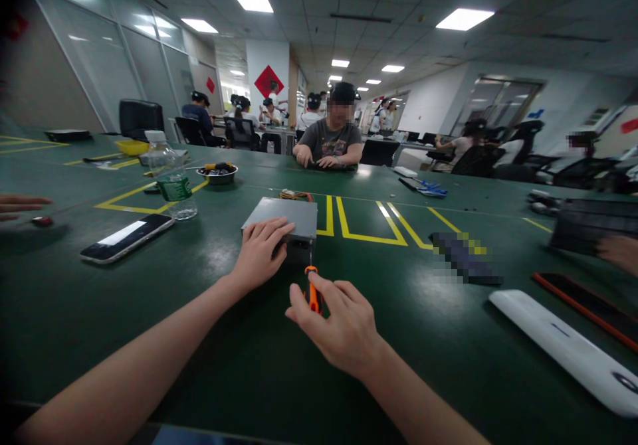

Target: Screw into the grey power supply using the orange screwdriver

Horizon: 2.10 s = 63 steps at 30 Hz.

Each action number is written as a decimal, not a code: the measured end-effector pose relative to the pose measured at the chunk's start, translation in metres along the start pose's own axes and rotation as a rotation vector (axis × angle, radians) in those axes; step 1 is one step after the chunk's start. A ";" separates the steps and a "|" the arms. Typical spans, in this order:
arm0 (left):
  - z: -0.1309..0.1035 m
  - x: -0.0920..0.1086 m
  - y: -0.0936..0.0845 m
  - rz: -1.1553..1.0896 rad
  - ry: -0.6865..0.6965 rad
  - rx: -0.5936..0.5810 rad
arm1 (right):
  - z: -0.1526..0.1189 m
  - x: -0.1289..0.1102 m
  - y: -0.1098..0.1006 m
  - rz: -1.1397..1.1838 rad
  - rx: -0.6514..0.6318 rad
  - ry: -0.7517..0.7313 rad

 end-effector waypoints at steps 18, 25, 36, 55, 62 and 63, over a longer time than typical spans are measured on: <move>0.000 0.000 0.001 -0.010 0.003 0.005 | 0.000 0.003 -0.001 -0.027 0.003 0.019; 0.000 0.000 0.001 -0.014 -0.002 0.005 | -0.005 0.000 0.004 0.079 -0.023 0.056; 0.000 0.001 -0.001 -0.013 0.000 0.002 | -0.004 0.004 0.003 -0.070 -0.030 0.068; 0.001 0.000 0.001 0.003 -0.006 0.011 | -0.004 0.000 0.012 0.100 -0.019 -0.004; 0.000 0.000 0.000 -0.001 -0.008 0.007 | -0.003 0.001 0.012 0.054 -0.015 0.008; 0.000 0.000 0.000 -0.002 -0.008 0.008 | -0.002 0.001 0.012 0.049 -0.019 0.012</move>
Point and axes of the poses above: each hand's wrist, its own z-axis towards the middle knuckle, its own y-axis out of the palm, x = y × z, the point moved 2 cm from there along z, towards the middle knuckle, and after that the axes turned 5 degrees about -y, right-handed, at the moved point
